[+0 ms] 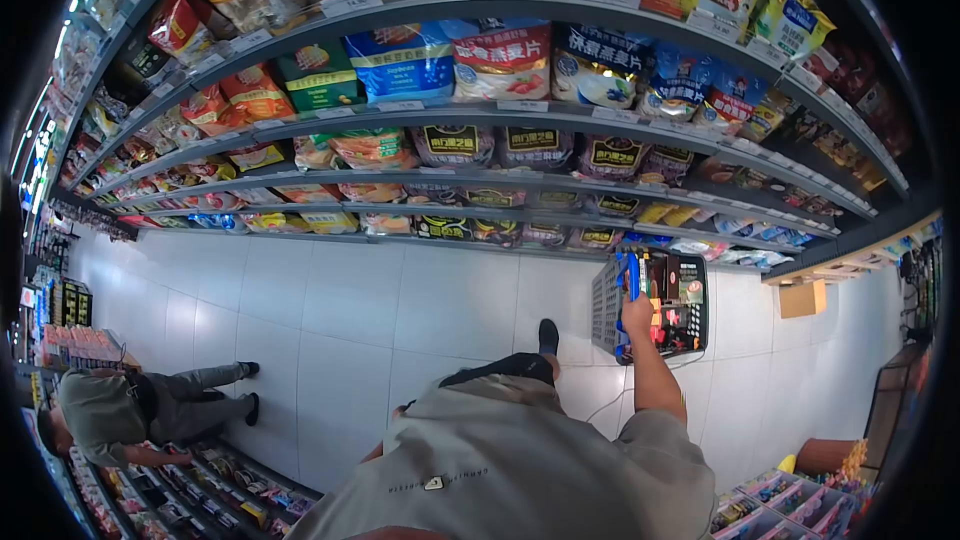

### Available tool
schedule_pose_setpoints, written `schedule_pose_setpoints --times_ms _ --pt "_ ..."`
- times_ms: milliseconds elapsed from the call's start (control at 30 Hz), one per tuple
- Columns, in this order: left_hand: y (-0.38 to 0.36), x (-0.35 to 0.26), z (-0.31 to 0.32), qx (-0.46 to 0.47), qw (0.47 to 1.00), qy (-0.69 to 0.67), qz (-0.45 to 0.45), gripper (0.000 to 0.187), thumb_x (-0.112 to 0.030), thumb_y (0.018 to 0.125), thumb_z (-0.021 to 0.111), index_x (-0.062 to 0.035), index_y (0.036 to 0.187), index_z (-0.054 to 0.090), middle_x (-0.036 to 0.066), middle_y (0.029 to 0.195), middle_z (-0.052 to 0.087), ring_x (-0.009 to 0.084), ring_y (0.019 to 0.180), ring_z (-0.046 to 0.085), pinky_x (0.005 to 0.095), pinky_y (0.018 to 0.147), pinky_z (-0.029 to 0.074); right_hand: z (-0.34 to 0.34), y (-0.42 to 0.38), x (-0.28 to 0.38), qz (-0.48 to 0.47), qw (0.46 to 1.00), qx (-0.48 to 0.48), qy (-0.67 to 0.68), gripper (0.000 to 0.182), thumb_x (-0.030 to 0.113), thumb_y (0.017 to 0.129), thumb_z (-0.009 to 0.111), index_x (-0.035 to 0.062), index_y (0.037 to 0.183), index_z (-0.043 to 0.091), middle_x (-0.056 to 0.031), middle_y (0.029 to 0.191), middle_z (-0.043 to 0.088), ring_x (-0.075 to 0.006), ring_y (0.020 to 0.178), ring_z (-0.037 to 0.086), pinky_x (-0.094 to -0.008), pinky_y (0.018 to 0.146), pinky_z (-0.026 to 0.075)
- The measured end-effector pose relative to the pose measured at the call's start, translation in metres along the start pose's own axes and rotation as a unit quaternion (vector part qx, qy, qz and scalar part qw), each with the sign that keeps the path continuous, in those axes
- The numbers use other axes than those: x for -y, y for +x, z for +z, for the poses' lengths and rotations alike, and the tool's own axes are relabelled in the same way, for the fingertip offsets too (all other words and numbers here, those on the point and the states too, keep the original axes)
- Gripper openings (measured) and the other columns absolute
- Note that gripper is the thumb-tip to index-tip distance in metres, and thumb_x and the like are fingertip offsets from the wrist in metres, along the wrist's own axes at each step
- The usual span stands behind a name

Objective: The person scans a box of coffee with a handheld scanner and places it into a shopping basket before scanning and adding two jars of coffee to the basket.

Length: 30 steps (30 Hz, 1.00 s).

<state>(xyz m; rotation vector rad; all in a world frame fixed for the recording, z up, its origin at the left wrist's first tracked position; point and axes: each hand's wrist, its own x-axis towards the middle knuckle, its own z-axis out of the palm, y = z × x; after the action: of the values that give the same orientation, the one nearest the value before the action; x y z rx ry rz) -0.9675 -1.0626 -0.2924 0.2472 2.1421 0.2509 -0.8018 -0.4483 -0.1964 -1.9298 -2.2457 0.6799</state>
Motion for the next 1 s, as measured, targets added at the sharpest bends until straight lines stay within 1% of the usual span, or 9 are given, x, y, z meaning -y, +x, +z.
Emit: schedule_pose_setpoints --times_ms 233,400,600,700,767,833,867,933,1000 --pt "0.045 0.039 -0.004 -0.015 1.0 -0.021 0.002 0.031 -0.038 0.079 0.063 -0.0082 0.08 0.072 0.016 0.085 0.069 0.0348 0.08 0.066 0.0428 0.067 0.051 -0.01 -0.021 0.037 0.021 1.0 0.013 0.013 0.056 0.022 0.083 0.064 -0.0094 0.127 0.045 -0.0316 0.112 0.057 -0.0435 0.099 0.059 -0.047 0.086 0.047" --pt "0.082 0.043 -0.012 -0.017 0.999 -0.034 0.009 0.031 -0.037 0.079 0.063 -0.0083 0.08 0.072 0.016 0.085 0.069 0.0347 0.081 0.066 0.0428 0.067 0.051 0.005 -0.018 0.033 -0.003 0.999 -0.031 0.012 0.058 0.022 0.083 0.063 -0.0082 0.129 0.043 -0.0304 0.094 0.063 -0.0445 0.089 0.062 -0.0474 0.079 0.049" --pt "0.143 0.032 -0.013 -0.079 0.995 0.039 0.036 0.032 -0.037 0.079 0.062 -0.0067 0.081 0.071 0.017 0.087 0.069 0.0348 0.079 0.066 0.0427 0.066 0.05 0.009 -0.014 0.033 0.004 0.999 -0.032 0.008 0.058 0.02 0.082 0.064 -0.0044 0.13 0.044 -0.03 0.093 0.063 -0.0435 0.087 0.063 -0.0476 0.075 0.05" --pt "0.159 0.013 -0.033 -0.033 0.994 0.001 0.108 0.034 -0.039 0.079 0.061 -0.0057 0.08 0.071 0.019 0.084 0.068 0.0358 0.077 0.066 0.044 0.067 0.05 0.009 -0.016 0.034 0.01 0.999 -0.034 0.014 0.063 0.02 0.081 0.064 0.0012 0.135 0.04 -0.0284 0.089 0.064 -0.0422 0.085 0.063 -0.0476 0.073 0.05" --pt "0.172 -0.014 -0.042 -0.203 0.968 -0.105 0.102 0.036 -0.04 0.079 0.061 -0.0051 0.077 0.07 0.021 0.079 0.067 0.0369 0.076 0.066 0.0453 0.067 0.05 0.01 -0.016 0.037 -0.001 0.999 -0.038 0.03 0.065 0.021 0.081 0.064 0.0033 0.137 0.038 -0.0278 0.088 0.064 -0.0419 0.085 0.064 -0.0475 0.073 0.05" --pt "0.126 0.049 -0.056 -0.151 0.982 -0.088 0.072 0.038 -0.042 0.079 0.061 -0.0055 0.078 0.07 0.021 0.081 0.067 0.0369 0.078 0.066 0.0457 0.068 0.05 0.002 -0.019 0.042 0.031 0.999 -0.006 0.034 0.069 0.022 0.081 0.063 0.0065 0.141 0.032 -0.0264 0.086 0.065 -0.0406 0.082 0.064 -0.0469 0.071 0.05" --pt "0.216 -0.023 -0.049 -0.095 0.992 -0.068 0.037 0.039 -0.044 0.079 0.06 -0.0058 0.079 0.071 0.021 0.083 0.067 0.0369 0.08 0.066 0.0461 0.068 0.05 0.002 -0.018 0.041 0.03 0.999 -0.011 0.035 0.069 0.022 0.081 0.063 0.0065 0.141 0.032 -0.0264 0.086 0.065 -0.0406 0.082 0.064 -0.0469 0.071 0.05" --pt "0.187 -0.027 -0.078 -0.103 0.99 -0.059 0.072 0.044 -0.048 0.079 0.059 -0.0056 0.08 0.071 0.022 0.085 0.067 0.0369 0.082 0.066 0.0461 0.069 0.05 0.005 -0.02 0.042 0.013 0.997 -0.069 0.031 0.03 0.025 0.083 0.062 -0.0045 0.09 0.063 -0.0252 0.077 0.064 -0.0399 0.077 0.065 -0.0453 0.07 0.05" --pt "0.196 -0.081 -0.12 -0.112 0.987 -0.044 0.107 0.049 -0.052 0.08 0.057 -0.0054 0.08 0.071 0.022 0.087 0.067 0.0369 0.083 0.066 0.046 0.07 0.05 0.001 -0.021 0.049 0.023 0.997 -0.054 0.048 0.03 0.025 0.083 0.062 -0.0045 0.09 0.063 -0.0252 0.076 0.064 -0.0397 0.076 0.065 -0.0452 0.07 0.05"
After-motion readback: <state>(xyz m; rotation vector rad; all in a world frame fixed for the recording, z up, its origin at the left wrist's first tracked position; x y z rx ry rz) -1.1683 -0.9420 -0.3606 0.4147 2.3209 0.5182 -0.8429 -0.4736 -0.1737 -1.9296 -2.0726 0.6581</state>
